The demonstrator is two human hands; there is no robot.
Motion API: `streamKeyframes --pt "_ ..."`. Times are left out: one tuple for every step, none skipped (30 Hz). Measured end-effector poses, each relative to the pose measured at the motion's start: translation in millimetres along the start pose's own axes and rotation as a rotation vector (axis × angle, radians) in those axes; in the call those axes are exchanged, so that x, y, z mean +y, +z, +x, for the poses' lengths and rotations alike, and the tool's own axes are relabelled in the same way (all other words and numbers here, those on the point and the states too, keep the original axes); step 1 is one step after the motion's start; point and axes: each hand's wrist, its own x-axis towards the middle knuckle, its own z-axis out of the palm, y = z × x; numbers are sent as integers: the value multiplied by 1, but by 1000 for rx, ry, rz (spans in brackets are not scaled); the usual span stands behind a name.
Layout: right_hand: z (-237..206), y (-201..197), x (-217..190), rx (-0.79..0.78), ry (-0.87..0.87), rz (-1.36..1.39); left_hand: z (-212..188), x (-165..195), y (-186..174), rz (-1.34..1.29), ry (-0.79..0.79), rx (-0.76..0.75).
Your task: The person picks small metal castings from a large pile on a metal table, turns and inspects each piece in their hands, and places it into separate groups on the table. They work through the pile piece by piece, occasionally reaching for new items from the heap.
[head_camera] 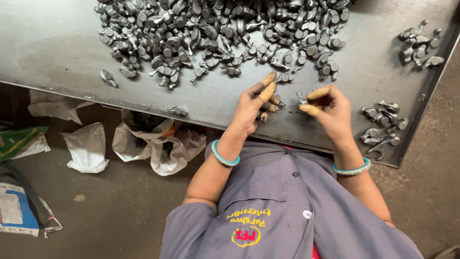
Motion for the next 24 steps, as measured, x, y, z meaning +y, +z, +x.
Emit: streamKeyframes --pt "-2 -6 3 18 131 222 1 1 2 -4 -15 -26" --pt "-4 -12 5 37 261 444 1 1 4 -8 -30 -52" --pt "-7 -18 7 57 390 667 2 1 5 -12 -47 -80" --pt "-9 -21 9 24 425 797 2 0 7 13 -73 -69" --pt "-10 -24 11 -10 457 926 2 0 8 39 -97 -59" --pt "-12 -27 13 -46 487 1053 1 -1 9 63 -121 -50" --pt "-12 -29 15 -62 481 1080 1 -1 10 65 -127 -57" --pt "-14 -30 16 -79 477 1109 -1 -2 10 66 -134 -62" --pt "-14 -30 16 -97 476 1138 -2 -4 11 66 -141 -64" --pt "-14 -31 16 -94 475 1131 -4 -4 11 54 -119 -84" --pt "-14 -31 16 -92 474 1125 -6 -5 10 41 -96 -102" --pt "-14 -31 16 -90 474 1119 -7 -7 11 29 -73 -120" --pt "-15 -32 16 -67 487 1068 -8 -7 10 24 -48 -127" --pt "-14 -30 14 -44 500 1017 -9 -9 11 18 -24 -133" --pt "-13 -29 11 -24 513 966 -9 -10 12 14 3 -138" --pt "-13 -25 7 -21 505 877 -11 -11 12 17 -26 -157" --pt "-12 -22 2 -20 496 790 -12 -12 13 20 -53 -175" --pt "-11 -16 -4 -21 488 703 -13 -13 14 23 -80 -191" --pt "-10 -11 -9 -56 373 538 -14 -13 14 -61 -142 -195" --pt "-9 -5 -16 -90 256 374 -14 -15 15 -145 -202 -201" --pt "-7 1 -22 -122 136 210 -14 -16 15 -229 -262 -207" --pt "-1 5 -27 -82 29 -22 -15 -16 14 -204 -269 -184" --pt "5 9 -31 -39 -80 -254 -16 -17 13 -178 -276 -162" --pt "12 11 -34 6 -190 -488 -15 -17 12 -153 -282 -141"
